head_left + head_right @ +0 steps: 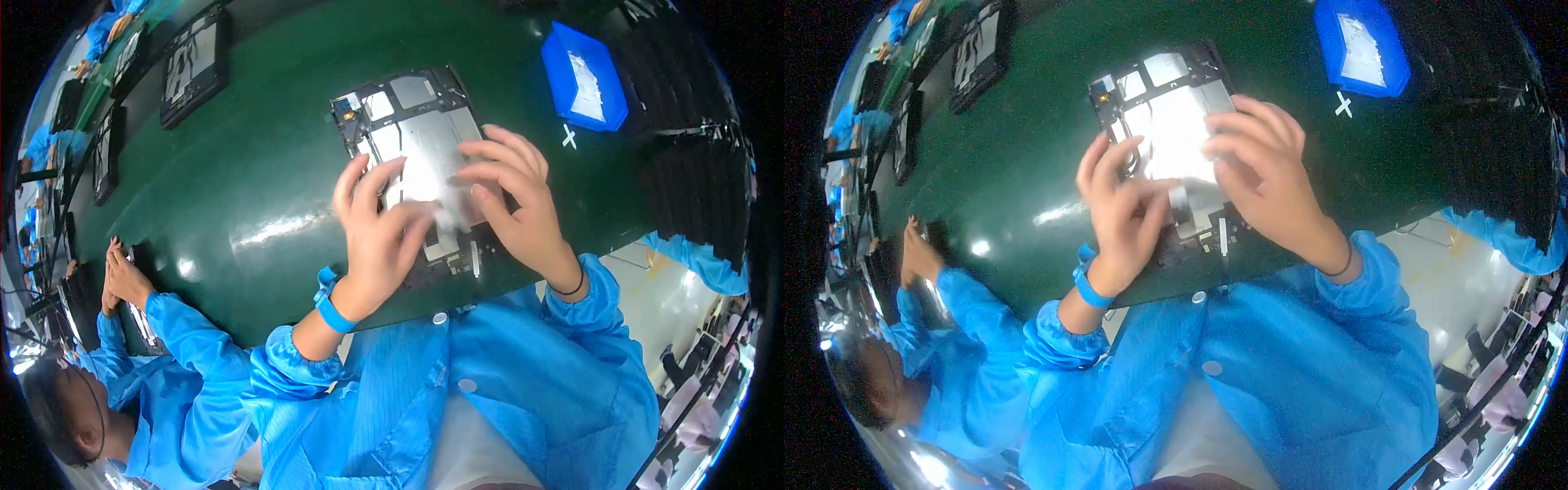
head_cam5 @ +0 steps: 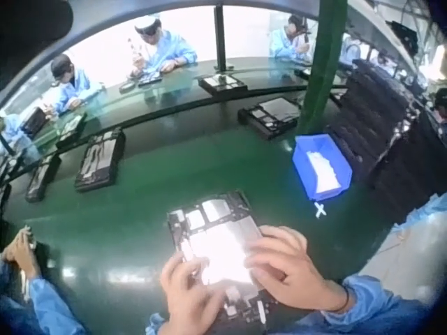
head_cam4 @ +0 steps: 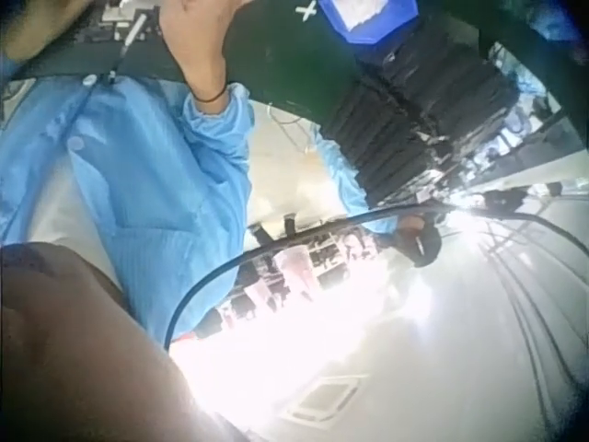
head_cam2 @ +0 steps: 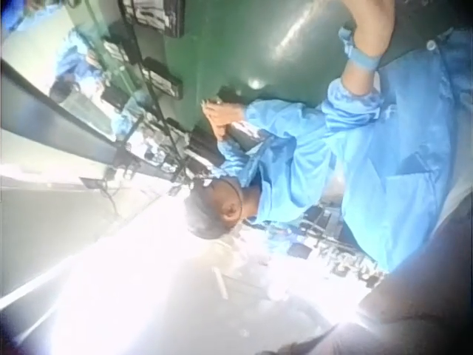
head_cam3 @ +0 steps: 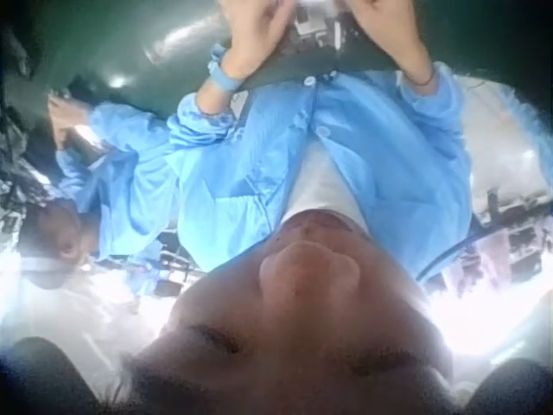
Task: The person assembles the internal components of tablet devices by hand, connecting ribbon cables and installing batteries into the chassis on a factory line.
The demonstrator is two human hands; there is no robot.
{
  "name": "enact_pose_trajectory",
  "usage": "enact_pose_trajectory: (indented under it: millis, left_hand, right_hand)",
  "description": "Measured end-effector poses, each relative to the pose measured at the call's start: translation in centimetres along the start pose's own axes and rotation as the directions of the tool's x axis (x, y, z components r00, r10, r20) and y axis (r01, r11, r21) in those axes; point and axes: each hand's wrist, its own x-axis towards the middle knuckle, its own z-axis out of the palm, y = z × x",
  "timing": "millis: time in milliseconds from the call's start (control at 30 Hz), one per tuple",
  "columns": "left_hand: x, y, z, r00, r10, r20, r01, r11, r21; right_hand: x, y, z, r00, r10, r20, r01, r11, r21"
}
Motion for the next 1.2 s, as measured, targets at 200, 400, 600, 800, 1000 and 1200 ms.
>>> enact_pose_trajectory:
  millis: [200,400,600,800,1000,1200]
  left_hand:
    - [-2.4,-0.1,-0.4,0.801,0.596,-0.057,-0.533,0.753,0.385]
    - [-2.2,-0.5,-0.6,0.779,0.626,0.015,-0.582,0.715,0.387]
    - [-1.9,-0.5,-1.1,0.731,0.68,0.055,-0.66,0.686,0.306]
    - [-0.2,0.3,-1.8,0.83,0.543,0.126,-0.552,0.832,0.052]
    - [4.0,-2.1,0.6,0.991,0.125,-0.039,-0.128,0.989,-0.073]
    - [3.1,-3.0,1.4,0.994,0.047,-0.094,-0.039,0.996,0.082]
  right_hand:
    - [0.3,-0.9,-0.1,0.959,-0.083,0.272,0.05,0.991,0.126]
    - [1.0,0.0,0.2,0.913,-0.208,0.352,0.169,0.976,0.14]
    - [1.4,0.2,0.9,0.936,-0.232,0.263,0.215,0.972,0.092]
    - [4.6,2.3,-2.9,0.925,-0.196,-0.324,0.124,0.965,-0.231]
    - [4.1,10.5,-10.7,0.864,-0.328,-0.381,-0.13,0.587,-0.799]
    - [4.1,9.3,-7.9,0.86,-0.348,-0.372,-0.032,0.692,-0.721]
